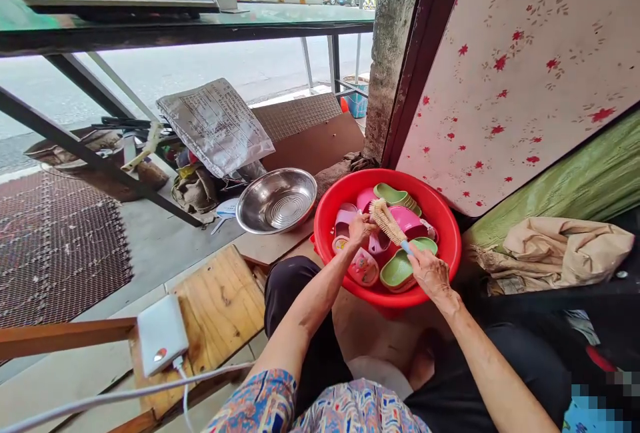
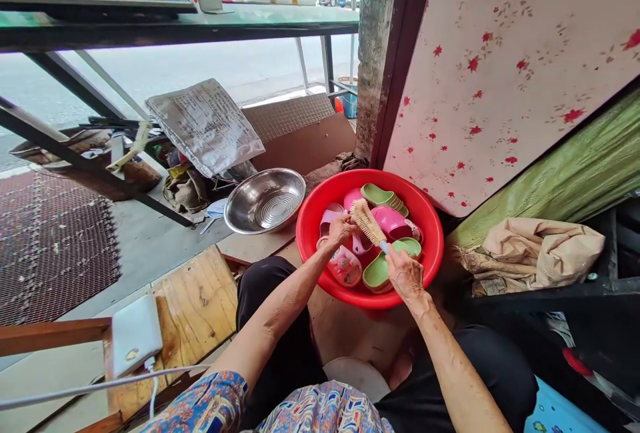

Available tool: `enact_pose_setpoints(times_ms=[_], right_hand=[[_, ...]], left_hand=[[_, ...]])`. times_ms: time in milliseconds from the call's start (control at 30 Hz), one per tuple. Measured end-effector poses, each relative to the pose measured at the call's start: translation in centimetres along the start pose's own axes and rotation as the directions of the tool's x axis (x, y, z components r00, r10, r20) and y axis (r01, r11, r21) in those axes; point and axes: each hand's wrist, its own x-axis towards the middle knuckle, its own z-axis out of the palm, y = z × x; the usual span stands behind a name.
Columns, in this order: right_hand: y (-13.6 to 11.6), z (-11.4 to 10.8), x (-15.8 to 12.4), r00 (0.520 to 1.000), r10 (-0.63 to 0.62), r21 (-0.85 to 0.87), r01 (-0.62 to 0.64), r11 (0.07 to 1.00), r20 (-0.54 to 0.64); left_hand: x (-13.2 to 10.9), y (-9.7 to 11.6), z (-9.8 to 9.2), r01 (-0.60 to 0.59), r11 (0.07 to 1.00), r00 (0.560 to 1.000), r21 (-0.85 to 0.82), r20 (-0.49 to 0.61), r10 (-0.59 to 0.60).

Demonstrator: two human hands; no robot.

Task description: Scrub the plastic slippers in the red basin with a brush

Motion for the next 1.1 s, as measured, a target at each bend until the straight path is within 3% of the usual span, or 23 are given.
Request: enact_pose_setpoints(times_ms=[167, 367, 500, 633, 833, 967, 1100], right_hand=[[0.8, 0.9, 1.5, 0.995, 0.093, 0.142, -0.096, 0.985, 0.03], [-0.9, 1.8, -0.4, 0.991, -0.097, 0.116, 0.108, 0.987, -0.094], [-1.3, 1.5, -0.1, 0.994, -0.093, 0.169, 0.102, 0.98, -0.058], [-0.4, 1.4, 1.8, 0.999, -0.023, 0.383, 0.039, 0.923, -0.048], [0.8, 1.8, 2.4, 0.996, -0.047, 0.561, -0.003, 0.828, 0.075], [0.6, 1.7, 1.7, 0.989, -0.041, 0.427, -0.024, 0.904, 0.142], [0.1, 0.7, 0.5, 0.983, 0.017, 0.278, -0.067, 0.958, 0.181]], left_hand=[[-1.0, 0.0, -0.3, 0.014, 0.997, 0.999, 0.077, -0.031, -0.012], [-1.6, 0.0, -0.8, -0.005, 0.99, 0.999, 0.141, -0.033, 0.009], [-1.7, 0.4, -0.7, 0.009, 0.986, 0.999, 0.166, -0.036, -0.003], [-2.2, 1.3, -0.8, 0.032, 0.953, 0.999, 0.301, 0.004, -0.035], [-3.7, 1.7, -2.5, 0.051, 0.886, 0.998, 0.461, 0.007, -0.061], [-4.7, 1.9, -3.6, 0.062, 0.86, 0.992, 0.506, 0.062, -0.108], [-5.5, 2.6, -3.6, -0.012, 0.823, 0.994, 0.567, 0.094, -0.05]])
